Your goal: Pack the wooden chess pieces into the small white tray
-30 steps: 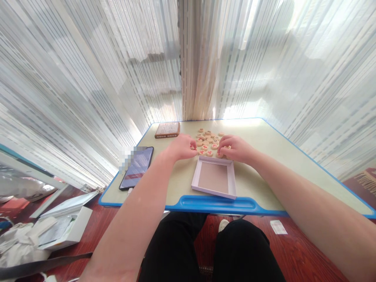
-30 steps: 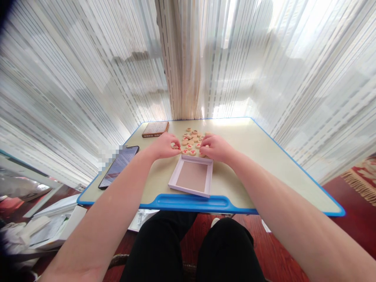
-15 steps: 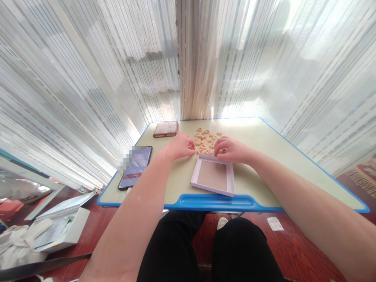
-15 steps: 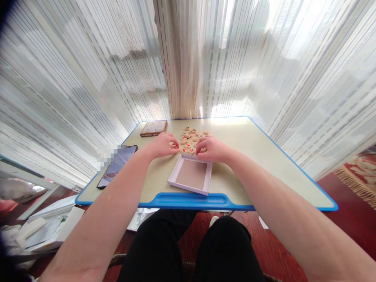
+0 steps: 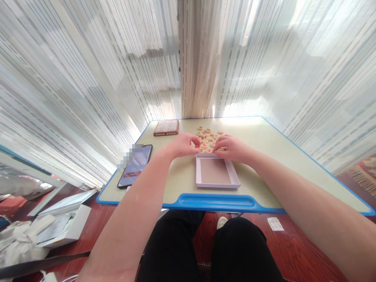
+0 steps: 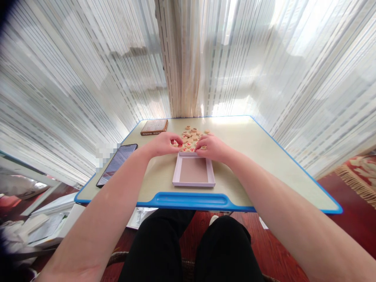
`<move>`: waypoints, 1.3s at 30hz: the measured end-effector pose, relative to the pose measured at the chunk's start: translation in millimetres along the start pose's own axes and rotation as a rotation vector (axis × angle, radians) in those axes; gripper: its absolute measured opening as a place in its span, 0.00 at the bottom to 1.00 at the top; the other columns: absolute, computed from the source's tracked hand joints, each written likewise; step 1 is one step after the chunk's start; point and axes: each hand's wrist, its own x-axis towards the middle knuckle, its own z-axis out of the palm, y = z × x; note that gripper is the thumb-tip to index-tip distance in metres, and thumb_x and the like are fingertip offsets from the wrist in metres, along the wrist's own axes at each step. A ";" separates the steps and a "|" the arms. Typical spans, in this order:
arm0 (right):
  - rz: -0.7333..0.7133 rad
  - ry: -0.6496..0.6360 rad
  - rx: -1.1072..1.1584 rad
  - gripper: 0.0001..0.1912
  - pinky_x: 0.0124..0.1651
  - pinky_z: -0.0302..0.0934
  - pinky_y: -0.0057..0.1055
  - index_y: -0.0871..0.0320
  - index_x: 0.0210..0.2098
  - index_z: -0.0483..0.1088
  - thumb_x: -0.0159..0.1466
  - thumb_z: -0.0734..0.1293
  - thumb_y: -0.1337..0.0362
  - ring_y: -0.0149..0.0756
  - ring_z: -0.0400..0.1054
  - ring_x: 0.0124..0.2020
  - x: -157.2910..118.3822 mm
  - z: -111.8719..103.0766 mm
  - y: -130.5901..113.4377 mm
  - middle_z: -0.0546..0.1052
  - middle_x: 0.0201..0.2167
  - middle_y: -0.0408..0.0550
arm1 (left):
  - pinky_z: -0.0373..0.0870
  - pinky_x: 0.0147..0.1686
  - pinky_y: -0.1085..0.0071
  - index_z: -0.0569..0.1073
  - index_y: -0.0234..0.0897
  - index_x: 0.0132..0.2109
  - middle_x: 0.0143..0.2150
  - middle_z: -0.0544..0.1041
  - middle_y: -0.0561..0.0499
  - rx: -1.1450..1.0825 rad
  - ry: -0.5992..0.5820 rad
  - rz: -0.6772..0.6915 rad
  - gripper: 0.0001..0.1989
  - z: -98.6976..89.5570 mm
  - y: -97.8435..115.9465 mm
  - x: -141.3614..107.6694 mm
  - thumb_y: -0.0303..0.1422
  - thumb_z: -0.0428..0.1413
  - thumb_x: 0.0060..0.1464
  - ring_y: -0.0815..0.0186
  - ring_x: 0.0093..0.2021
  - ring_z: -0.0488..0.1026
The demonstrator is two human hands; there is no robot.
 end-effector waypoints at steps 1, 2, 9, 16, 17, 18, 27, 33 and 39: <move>-0.004 0.000 -0.001 0.09 0.49 0.62 0.39 0.55 0.28 0.79 0.54 0.65 0.68 0.42 0.67 0.42 -0.1 -0.3 -0.2 0.77 0.34 0.50 | 0.70 0.40 0.71 0.78 0.36 0.38 0.41 0.79 0.51 -0.016 -0.003 0.006 0.13 -0.6 0.8 -0.3 0.35 0.57 0.44 0.64 0.39 0.73; -0.009 0.000 -0.001 0.09 0.49 0.62 0.38 0.55 0.28 0.79 0.54 0.65 0.67 0.41 0.67 0.41 -0.3 -0.7 -0.5 0.77 0.34 0.50 | 0.69 0.40 0.72 0.78 0.36 0.38 0.41 0.79 0.51 -0.032 -0.007 0.012 0.13 -1.4 2.0 -0.8 0.34 0.57 0.43 0.65 0.40 0.73; -0.021 -0.008 0.002 0.09 0.49 0.61 0.37 0.56 0.27 0.78 0.54 0.65 0.69 0.41 0.69 0.41 0.4 -0.6 -2.4 0.77 0.34 0.49 | 0.64 0.28 0.74 0.77 0.37 0.37 0.34 0.76 0.53 -0.021 -0.185 0.026 0.13 -9.2 13.3 -6.5 0.36 0.58 0.41 0.69 0.29 0.69; -0.004 -0.023 0.000 0.09 0.48 0.62 0.37 0.57 0.28 0.79 0.54 0.65 0.69 0.42 0.69 0.41 -0.5 -2.2 -5.2 0.77 0.34 0.50 | 0.60 0.25 0.74 0.76 0.38 0.37 0.32 0.74 0.55 0.017 -0.232 0.019 0.14 -7.8 11.2 -4.1 0.36 0.59 0.40 0.71 0.26 0.65; -0.002 -0.023 0.002 0.09 0.48 0.62 0.36 0.57 0.28 0.79 0.54 0.65 0.69 0.42 0.69 0.42 -0.7 -2.4 -5.7 0.77 0.34 0.50 | 0.60 0.26 0.74 0.77 0.38 0.37 0.32 0.74 0.55 0.013 -0.231 0.023 0.13 -7.6 10.7 -3.9 0.36 0.59 0.40 0.71 0.26 0.65; -0.001 -0.023 0.004 0.09 0.48 0.62 0.36 0.57 0.28 0.79 0.54 0.65 0.69 0.42 0.69 0.42 -0.8 -2.4 -5.9 0.77 0.35 0.51 | 0.61 0.26 0.74 0.77 0.38 0.36 0.31 0.74 0.55 0.008 -0.232 0.026 0.13 -7.6 10.5 -4.0 0.36 0.59 0.40 0.71 0.26 0.65; -0.033 -0.012 -0.032 0.10 0.47 0.62 0.37 0.57 0.28 0.79 0.54 0.65 0.69 0.41 0.69 0.41 -0.6 -1.2 -2.0 0.77 0.34 0.50 | 0.59 0.29 0.72 0.78 0.38 0.38 0.33 0.73 0.53 -0.017 -0.269 0.018 0.17 -9.4 11.8 -4.1 0.41 0.60 0.40 0.69 0.30 0.64; -0.050 -0.012 -0.020 0.09 0.45 0.63 0.35 0.56 0.27 0.79 0.54 0.65 0.69 0.39 0.70 0.39 -0.1 -1.0 -0.6 0.77 0.33 0.49 | 0.58 0.28 0.72 0.78 0.38 0.36 0.31 0.69 0.54 0.037 -0.270 0.014 0.17 -8.8 10.4 -3.6 0.43 0.61 0.39 0.69 0.30 0.63; -0.035 -0.006 -0.023 0.09 0.46 0.62 0.36 0.57 0.27 0.78 0.54 0.65 0.70 0.41 0.69 0.40 -1.1 -1.1 -2.5 0.76 0.33 0.50 | 0.57 0.28 0.72 0.77 0.38 0.36 0.31 0.69 0.54 0.021 -0.284 0.003 0.16 -8.0 11.1 -3.3 0.42 0.61 0.40 0.70 0.29 0.63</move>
